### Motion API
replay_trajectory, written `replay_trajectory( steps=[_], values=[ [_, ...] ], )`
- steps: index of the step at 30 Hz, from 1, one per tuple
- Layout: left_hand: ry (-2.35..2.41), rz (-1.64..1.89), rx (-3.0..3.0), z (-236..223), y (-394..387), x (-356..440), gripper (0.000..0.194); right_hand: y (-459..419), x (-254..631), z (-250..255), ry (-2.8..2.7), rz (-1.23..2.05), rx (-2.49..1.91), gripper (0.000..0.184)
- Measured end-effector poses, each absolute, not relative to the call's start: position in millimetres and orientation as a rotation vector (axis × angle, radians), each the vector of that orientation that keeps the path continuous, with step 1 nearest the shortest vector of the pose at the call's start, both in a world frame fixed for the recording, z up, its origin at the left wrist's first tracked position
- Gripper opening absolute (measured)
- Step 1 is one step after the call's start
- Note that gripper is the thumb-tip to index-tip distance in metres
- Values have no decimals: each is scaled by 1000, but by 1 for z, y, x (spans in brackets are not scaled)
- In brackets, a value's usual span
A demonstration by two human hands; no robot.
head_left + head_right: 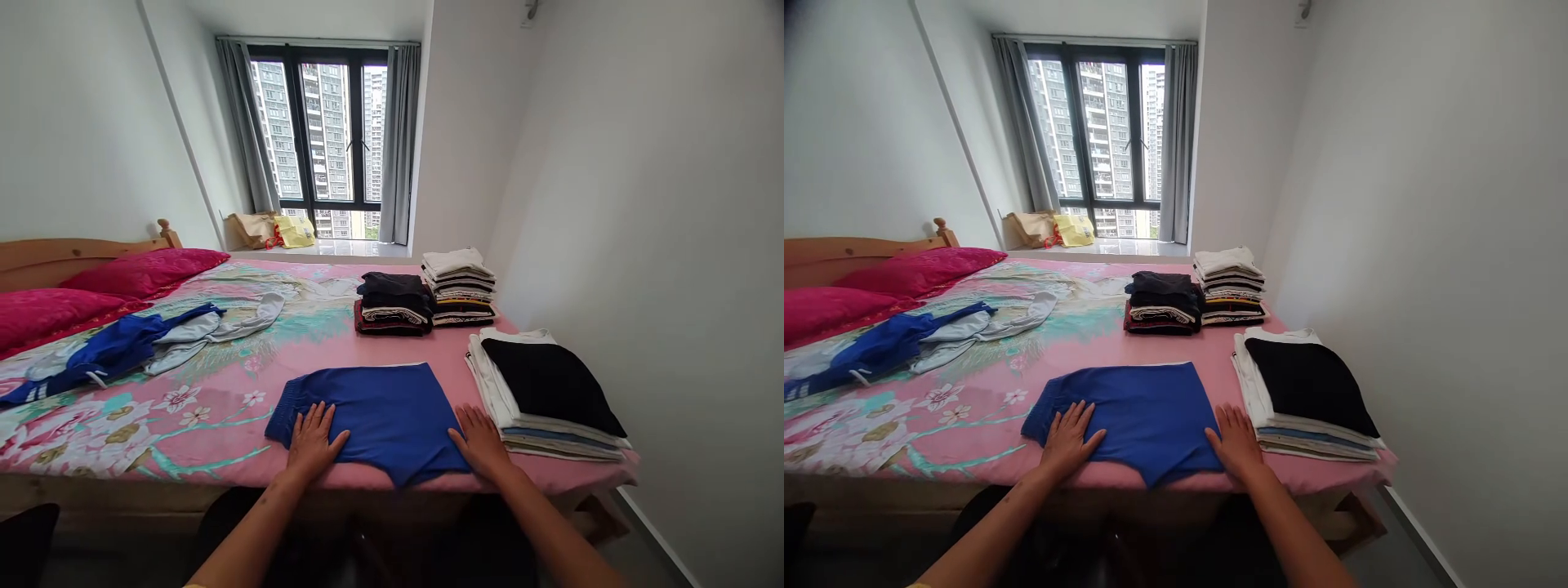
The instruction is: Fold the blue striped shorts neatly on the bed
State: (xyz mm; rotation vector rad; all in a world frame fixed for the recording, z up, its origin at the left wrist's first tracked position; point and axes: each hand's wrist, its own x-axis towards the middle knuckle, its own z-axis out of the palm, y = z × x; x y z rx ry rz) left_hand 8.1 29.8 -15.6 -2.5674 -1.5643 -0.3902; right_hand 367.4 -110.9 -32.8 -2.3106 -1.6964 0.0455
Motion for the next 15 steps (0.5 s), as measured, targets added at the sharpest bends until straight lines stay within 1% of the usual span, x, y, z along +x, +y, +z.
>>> replay_trajectory(
  steps=[4,8,11,13,15],
  values=[
    [-1572,-361,-2559,-16,29,7,66,-112,367,-42,-1606,-106,-2035,54],
    [-1558,-437,-2558,-18,28,7,65,-120,367,-44,-1468,3,-1764,42],
    [-1522,-516,-2576,-20,27,6,64,-133,367,-42,-1478,-66,-1606,45],
    [-1474,-577,-2603,-19,26,2,61,-143,362,-37,-1666,-126,-1515,51],
    [-1383,-625,-2661,-18,22,-4,56,-151,357,-33,-1907,-132,-1458,52]
  ],
)
